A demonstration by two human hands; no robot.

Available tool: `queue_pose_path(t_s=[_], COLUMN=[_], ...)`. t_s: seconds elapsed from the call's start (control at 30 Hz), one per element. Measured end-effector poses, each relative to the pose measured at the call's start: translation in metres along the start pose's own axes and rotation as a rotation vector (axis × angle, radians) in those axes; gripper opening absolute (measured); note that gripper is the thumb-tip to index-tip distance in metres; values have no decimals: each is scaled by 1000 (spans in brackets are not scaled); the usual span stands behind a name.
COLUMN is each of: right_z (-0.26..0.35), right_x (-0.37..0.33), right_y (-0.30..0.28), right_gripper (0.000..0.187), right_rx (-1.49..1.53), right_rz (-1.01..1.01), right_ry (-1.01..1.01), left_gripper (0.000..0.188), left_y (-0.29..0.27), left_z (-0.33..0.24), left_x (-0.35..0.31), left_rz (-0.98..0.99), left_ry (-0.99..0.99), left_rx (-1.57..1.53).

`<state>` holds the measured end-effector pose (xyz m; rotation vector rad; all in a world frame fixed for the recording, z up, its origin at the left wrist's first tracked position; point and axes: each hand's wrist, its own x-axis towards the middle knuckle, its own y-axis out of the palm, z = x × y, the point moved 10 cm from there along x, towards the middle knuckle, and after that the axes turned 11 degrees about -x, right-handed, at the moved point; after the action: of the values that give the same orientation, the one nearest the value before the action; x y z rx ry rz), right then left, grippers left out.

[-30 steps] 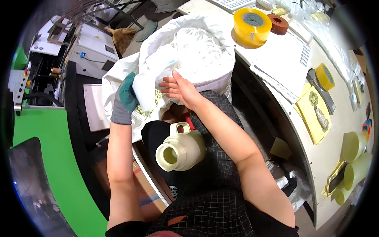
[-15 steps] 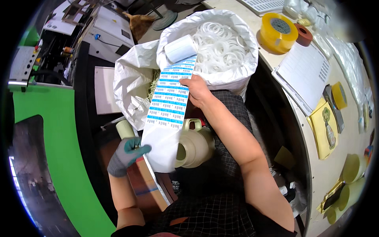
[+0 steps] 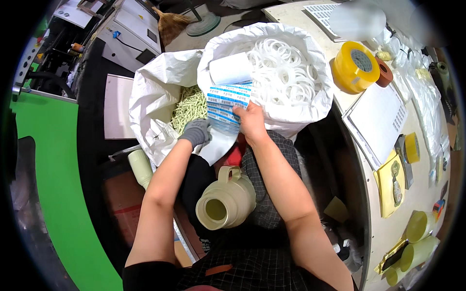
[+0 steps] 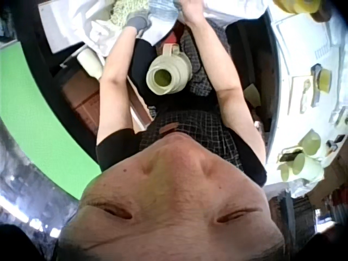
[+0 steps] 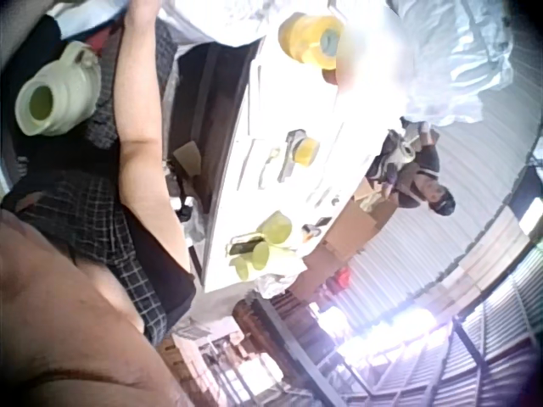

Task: The person applies multiple stickers to a plastic jug, including a small blue sticker near the handle and a larger circular green sticker on the side, before placing the jug aside.

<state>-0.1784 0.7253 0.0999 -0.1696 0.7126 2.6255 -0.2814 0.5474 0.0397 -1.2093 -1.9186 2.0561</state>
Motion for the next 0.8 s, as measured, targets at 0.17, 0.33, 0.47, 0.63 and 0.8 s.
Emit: queue_pose_path(t_s=[0.17,0.33,0.47,0.63,0.8], right_z=[-6,-2,12,-18,-12], right_x=[-3,-1,1,15,11], right_y=[9,7,6,11,7], right_gripper=[28,28,33,26,23], right_rx=[-135,-141,-879,-408,-328], right_rz=[-3,-10,-117,4,69], right_ry=[-22,-56,-43,-282,-150], left_gripper=[44,53,34,23,19], left_y=[-124,-162,-150,-136,-141], left_z=[18,-40,-26,-13,-26], left_x=[-76,-79,-73,-69,-76], left_rz=[-709,-486,-564,-648,-673], left_ry=[120,244,429,281,295], left_rx=[-546,-867,-943,-780,-822])
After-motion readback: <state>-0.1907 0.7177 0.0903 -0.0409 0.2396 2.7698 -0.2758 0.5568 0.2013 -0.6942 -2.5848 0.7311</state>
